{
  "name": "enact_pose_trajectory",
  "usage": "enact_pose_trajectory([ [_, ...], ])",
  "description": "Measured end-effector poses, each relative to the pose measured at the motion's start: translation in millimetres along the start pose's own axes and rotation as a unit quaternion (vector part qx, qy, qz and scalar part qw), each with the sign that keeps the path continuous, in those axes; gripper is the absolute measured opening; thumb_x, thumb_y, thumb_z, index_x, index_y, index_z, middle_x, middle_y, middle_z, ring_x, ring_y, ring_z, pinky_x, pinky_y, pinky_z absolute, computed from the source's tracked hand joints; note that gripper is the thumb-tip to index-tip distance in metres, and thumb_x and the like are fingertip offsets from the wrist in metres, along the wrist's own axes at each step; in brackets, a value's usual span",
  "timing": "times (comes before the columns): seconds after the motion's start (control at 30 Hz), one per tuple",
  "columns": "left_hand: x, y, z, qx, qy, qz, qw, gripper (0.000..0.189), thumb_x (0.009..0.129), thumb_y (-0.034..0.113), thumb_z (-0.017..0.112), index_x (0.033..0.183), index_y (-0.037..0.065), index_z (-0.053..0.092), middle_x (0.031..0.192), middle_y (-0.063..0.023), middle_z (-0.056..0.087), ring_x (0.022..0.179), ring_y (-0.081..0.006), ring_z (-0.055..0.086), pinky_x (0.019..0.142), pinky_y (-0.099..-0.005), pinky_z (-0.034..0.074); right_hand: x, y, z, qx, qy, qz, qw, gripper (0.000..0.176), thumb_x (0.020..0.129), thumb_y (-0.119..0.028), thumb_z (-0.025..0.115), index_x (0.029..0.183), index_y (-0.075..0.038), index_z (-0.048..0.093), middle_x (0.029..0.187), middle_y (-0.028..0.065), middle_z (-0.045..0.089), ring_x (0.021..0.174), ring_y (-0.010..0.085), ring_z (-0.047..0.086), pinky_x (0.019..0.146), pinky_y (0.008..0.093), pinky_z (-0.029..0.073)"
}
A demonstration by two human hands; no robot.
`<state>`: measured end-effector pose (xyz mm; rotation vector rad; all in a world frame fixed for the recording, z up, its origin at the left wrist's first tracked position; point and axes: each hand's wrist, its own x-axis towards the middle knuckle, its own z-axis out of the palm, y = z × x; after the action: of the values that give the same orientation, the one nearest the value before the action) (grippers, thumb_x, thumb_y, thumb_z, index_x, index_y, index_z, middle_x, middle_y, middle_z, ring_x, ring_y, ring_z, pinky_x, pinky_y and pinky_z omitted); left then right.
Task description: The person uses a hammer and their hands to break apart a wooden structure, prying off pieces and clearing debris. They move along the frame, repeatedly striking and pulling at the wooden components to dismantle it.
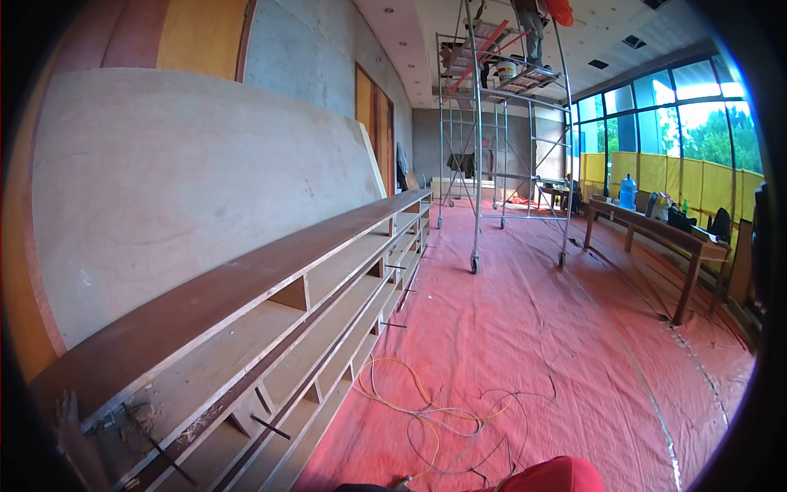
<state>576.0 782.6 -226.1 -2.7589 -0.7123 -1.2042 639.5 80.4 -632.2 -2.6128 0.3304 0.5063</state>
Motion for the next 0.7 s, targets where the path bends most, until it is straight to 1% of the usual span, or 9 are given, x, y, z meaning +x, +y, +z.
enact_pose_trajectory([
  [0.13, -2, -6, 7, 0.008, 0.033, 0.018, 0.999, 0.060, 0.077, -0.009, 0.044, 0.134, 0.008, 0.051, 0.140, -0.0097, 0.049, 0.133, -0.0263, 0.041, 0.113, -0.0441, 0.025, 1, 0, 1, 0.001, -0.002, -0.001, 1.000, 0.046, 0.085, -0.043, 0.057, 0.111, -0.006, 0.056, 0.096, 0.0251, 0.066, 0.088, 0.0421, 0.065, 0.073, 0.0524, 0.051],
  [0.43, -3, 4, -7, 0.024, 0.012, 0.007, 1.000, 0.057, 0.079, -0.004, 0.045, 0.135, 0.008, 0.050, 0.141, -0.0094, 0.048, 0.133, -0.0268, 0.041, 0.112, -0.0452, 0.026, 7, -2, 1, 0.005, -0.004, 0.000, 1.000, 0.045, 0.085, -0.043, 0.057, 0.110, -0.006, 0.056, 0.096, 0.0250, 0.066, 0.088, 0.0421, 0.065, 0.073, 0.0524, 0.050],
  [0.53, -1, 8, -11, 0.027, -0.011, -0.014, 0.999, 0.058, 0.079, -0.005, 0.046, 0.135, 0.008, 0.051, 0.141, -0.0090, 0.048, 0.134, -0.0269, 0.041, 0.112, -0.0460, 0.026, 8, -3, 2, 0.005, -0.005, 0.001, 1.000, 0.045, 0.085, -0.043, 0.057, 0.110, -0.006, 0.056, 0.096, 0.0250, 0.066, 0.088, 0.0421, 0.065, 0.073, 0.0524, 0.050],
  [0.63, 0, 1, -7, 0.001, -0.021, -0.013, 1.000, 0.064, 0.074, -0.004, 0.049, 0.137, 0.008, 0.049, 0.144, -0.0091, 0.045, 0.137, -0.0283, 0.036, 0.114, -0.0424, 0.025, 9, -2, 5, 0.007, -0.006, 0.000, 1.000, 0.045, 0.085, -0.043, 0.057, 0.110, -0.006, 0.056, 0.096, 0.0250, 0.065, 0.088, 0.0421, 0.065, 0.073, 0.0524, 0.050],
  [0.7, -1, -7, -1, 0.012, -0.006, 0.012, 1.000, 0.064, 0.074, -0.005, 0.048, 0.137, 0.008, 0.049, 0.144, -0.0095, 0.045, 0.137, -0.0287, 0.036, 0.114, -0.0417, 0.026, 9, -1, 10, 0.009, -0.008, -0.002, 1.000, 0.045, 0.085, -0.043, 0.057, 0.110, -0.006, 0.056, 0.096, 0.0249, 0.065, 0.088, 0.0421, 0.065, 0.073, 0.0524, 0.050],
])
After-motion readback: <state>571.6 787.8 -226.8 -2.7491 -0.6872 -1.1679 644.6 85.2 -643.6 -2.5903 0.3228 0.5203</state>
